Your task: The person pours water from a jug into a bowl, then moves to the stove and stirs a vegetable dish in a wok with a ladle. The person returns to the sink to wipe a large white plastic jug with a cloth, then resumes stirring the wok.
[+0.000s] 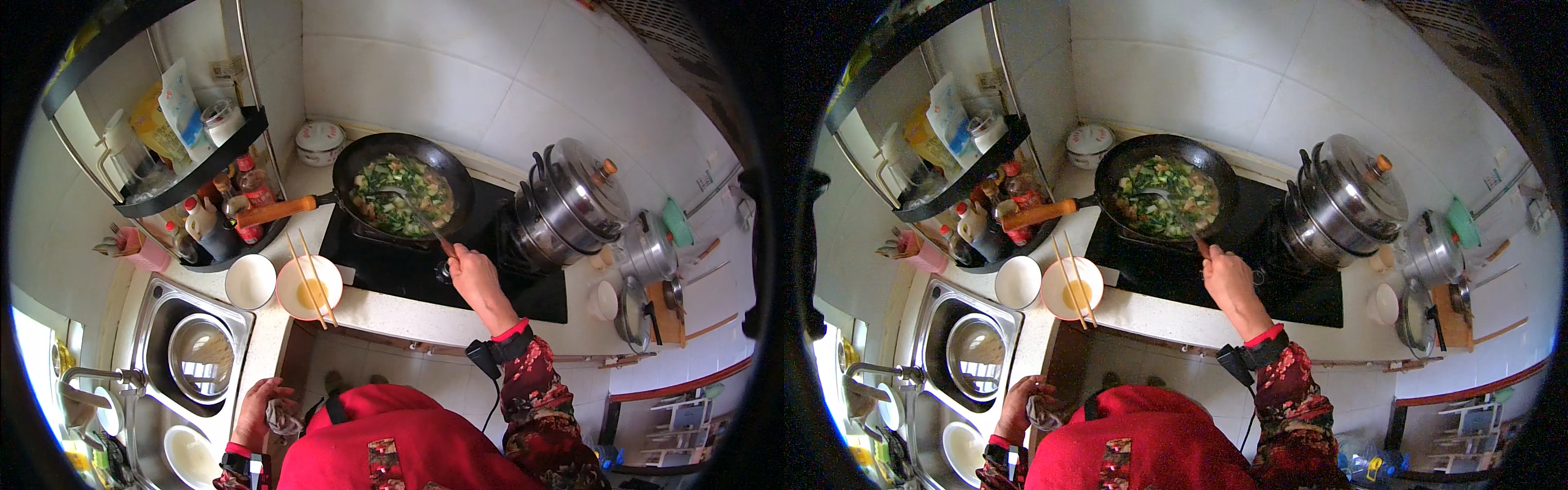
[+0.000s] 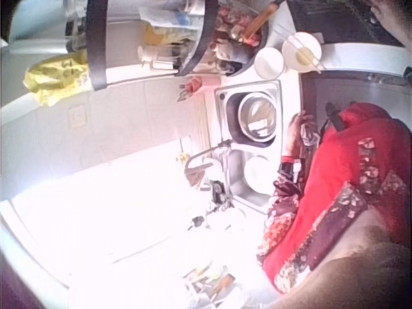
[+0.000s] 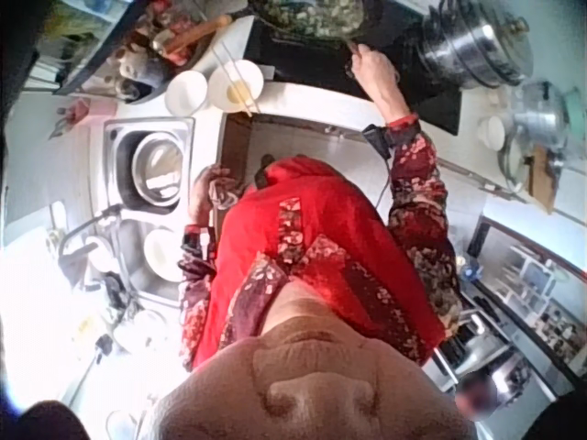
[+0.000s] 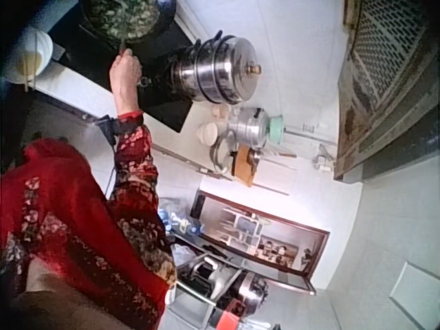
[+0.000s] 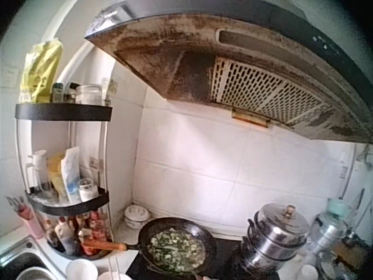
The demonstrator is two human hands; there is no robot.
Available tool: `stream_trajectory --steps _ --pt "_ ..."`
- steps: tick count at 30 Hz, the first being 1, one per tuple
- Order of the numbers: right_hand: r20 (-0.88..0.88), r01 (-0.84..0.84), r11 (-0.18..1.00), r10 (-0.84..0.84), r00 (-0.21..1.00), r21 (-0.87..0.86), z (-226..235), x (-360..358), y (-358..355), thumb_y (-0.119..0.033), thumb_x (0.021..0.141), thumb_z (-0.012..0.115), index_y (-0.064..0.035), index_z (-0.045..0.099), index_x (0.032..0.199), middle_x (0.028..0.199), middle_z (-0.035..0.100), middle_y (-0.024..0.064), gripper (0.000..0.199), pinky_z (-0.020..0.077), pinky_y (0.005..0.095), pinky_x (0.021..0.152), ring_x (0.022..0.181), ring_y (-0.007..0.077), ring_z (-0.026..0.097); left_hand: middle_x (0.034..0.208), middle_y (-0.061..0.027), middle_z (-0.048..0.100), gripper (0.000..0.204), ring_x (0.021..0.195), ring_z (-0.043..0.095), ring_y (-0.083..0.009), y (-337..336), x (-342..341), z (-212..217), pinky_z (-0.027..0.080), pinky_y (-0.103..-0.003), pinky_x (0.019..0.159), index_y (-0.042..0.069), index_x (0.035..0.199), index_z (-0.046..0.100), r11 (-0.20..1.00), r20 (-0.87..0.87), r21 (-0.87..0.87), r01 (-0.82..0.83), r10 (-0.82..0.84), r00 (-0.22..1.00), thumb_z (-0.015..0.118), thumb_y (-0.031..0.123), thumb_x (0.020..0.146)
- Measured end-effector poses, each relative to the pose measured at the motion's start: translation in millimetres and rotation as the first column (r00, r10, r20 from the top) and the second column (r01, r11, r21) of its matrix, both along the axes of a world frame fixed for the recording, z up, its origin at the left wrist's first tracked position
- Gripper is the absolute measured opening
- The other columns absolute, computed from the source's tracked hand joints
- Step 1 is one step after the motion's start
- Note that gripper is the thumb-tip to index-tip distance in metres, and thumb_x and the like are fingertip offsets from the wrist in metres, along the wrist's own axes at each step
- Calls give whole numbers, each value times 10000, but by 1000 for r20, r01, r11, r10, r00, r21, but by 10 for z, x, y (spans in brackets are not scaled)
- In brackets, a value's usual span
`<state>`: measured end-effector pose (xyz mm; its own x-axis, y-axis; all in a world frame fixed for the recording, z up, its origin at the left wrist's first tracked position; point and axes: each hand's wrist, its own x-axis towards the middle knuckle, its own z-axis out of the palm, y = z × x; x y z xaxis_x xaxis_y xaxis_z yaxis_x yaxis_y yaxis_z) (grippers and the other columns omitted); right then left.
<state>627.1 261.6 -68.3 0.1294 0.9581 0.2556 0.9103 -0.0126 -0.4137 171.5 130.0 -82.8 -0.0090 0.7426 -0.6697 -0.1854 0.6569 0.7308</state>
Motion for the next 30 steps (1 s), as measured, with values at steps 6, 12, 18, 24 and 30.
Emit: stream_trajectory --steps 6,12,18,24,30 --pt "-180 3 993 19 983 118 163 119 -168 -161 883 578 -5 614 1029 812 638 241 217 504 496 645 766 428 630 980 -213 666 304 731 676 -256 -21 -53 -35 568 -361 642 -11 1167 524 1000 4 15 7 -7 1000 498 228 980" --pt "-111 -37 995 26 993 -94 295 65 -299 -189 889 579 -4 605 1005 810 654 224 220 515 513 665 761 428 638 963 -206 670 297 728 679 -262 -25 -41 -46 566 -362 638 -4 1152 531 1000 16 7 -14 14 1000 525 229 966" --pt "-90 11 996 -3 996 86 224 66 -55 -187 877 601 -15 590 1022 806 648 222 225 513 511 653 764 414 639 961 -207 669 305 714 676 -280 -6 -33 -8 561 -378 619 -8 1148 534 1000 27 -1 -22 23 999 564 216 943" --pt "74 -16 997 11 997 72 184 -128 187 -151 859 621 -21 607 1092 807 625 200 268 526 477 634 727 388 644 959 -202 670 299 713 676 -278 -6 -22 -2 562 -377 613 -6 1146 534 1000 24 15 -26 26 999 557 211 942" --pt "184 1 1000 -5 983 23 285 162 -51 -164 837 642 -33 627 1131 828 635 177 322 531 467 653 749 371 648 960 -194 670 297 719 672 -265 -82 -56 -6 564 -369 629 -2 1151 529 998 4 4 -69 69 998 536 220 953"
